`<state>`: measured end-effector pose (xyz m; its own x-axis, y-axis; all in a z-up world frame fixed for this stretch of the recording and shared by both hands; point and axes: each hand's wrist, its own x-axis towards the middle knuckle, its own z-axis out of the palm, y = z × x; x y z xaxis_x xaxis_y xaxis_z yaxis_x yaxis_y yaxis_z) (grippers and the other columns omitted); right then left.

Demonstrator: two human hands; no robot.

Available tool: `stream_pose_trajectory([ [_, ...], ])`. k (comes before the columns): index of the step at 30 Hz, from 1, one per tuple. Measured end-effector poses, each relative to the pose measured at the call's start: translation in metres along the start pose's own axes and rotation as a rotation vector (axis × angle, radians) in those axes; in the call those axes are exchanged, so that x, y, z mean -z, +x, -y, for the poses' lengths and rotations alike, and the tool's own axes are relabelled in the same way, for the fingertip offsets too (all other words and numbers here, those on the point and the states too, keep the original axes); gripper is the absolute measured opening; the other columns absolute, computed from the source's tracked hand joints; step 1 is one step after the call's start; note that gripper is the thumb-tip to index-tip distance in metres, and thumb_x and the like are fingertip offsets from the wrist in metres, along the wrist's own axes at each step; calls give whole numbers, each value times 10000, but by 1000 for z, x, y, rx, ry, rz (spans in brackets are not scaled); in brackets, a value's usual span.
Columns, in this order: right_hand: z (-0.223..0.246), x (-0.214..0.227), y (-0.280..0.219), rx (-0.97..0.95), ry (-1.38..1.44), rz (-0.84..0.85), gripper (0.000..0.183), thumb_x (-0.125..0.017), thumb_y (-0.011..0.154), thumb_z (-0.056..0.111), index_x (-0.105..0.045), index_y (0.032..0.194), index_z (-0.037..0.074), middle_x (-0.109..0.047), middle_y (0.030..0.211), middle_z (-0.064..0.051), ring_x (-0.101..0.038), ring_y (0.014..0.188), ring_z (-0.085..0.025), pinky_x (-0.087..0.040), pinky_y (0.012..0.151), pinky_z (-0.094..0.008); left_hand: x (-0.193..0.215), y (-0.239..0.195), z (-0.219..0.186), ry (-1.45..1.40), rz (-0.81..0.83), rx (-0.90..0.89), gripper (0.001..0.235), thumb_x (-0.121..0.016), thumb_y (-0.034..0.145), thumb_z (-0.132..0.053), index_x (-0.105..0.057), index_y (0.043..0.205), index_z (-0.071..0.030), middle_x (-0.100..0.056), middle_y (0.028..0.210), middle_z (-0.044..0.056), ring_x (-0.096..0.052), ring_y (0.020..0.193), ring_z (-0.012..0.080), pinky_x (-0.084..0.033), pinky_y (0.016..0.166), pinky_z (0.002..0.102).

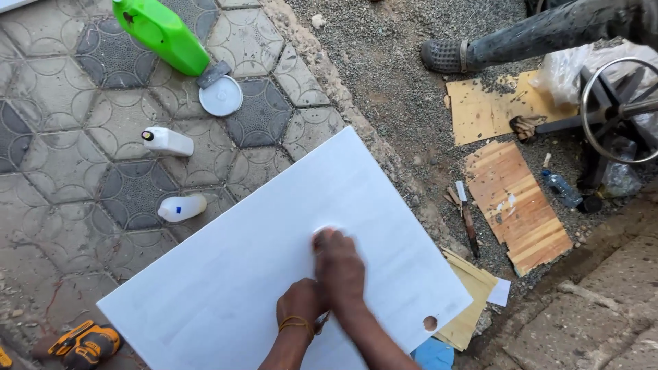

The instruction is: The person uses a sponge to apply white paint to a rectangular wooden board. They repeatedly dip the sponge into a paint can and spread the paint across the surface of the board.

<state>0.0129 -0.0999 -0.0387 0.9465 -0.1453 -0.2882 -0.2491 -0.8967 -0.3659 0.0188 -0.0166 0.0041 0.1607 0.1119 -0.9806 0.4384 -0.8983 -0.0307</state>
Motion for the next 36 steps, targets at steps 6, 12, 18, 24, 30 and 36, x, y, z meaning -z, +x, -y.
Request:
stream_pose_trajectory([
  [6,-143,102,114,-237,39,-170,300,-561,1036,319,-607,1016,23,-645,947,-218,-627,805,-427,-457,676,-571,19,-36,-10,-132,-31,-19,759,-747,831,-780,-359,567,-183,-506,392,-37,-534,370,97,-397,483,230],
  [12,-55,60,47,-215,399,79,220,-594,932,255,-631,918,38,-657,767,-176,-667,787,-417,-542,737,-513,24,-59,0,-198,-101,-237,415,-673,918,-456,-769,887,-53,-744,831,139,-765,791,276,-598,665,378],
  [18,-53,45,-74,-409,1288,-450,274,-758,816,191,-647,1029,59,-589,796,-111,-583,732,-184,-545,658,-339,-28,42,31,-120,-274,-357,647,-470,923,-659,-759,1008,-86,-774,999,166,-739,1040,369,-564,903,509],
  [24,-124,-4,-297,-709,719,-649,235,-640,944,199,-686,1117,47,-658,1125,-63,-632,1051,-184,-491,936,-315,-47,112,79,-649,-457,-981,534,-612,1036,-383,-296,633,-232,-274,626,-85,-271,607,84,-282,543,369],
  [30,-188,-67,-353,-1141,591,-97,529,-676,883,399,-717,1334,125,-745,1251,-99,-689,1134,-276,-486,898,-403,-204,-6,121,-489,-106,-1274,411,-497,1037,-222,-774,747,-129,-804,1028,62,-752,1022,200,-553,975,359],
  [36,-263,-207,-347,-1085,455,-35,539,-612,765,274,-760,1270,157,-778,1056,-168,-705,957,-383,-471,755,-490,-312,-10,131,-156,285,-591,411,-538,952,-330,-697,1312,-213,-685,1385,-7,-654,1278,197,-486,1056,357],
])
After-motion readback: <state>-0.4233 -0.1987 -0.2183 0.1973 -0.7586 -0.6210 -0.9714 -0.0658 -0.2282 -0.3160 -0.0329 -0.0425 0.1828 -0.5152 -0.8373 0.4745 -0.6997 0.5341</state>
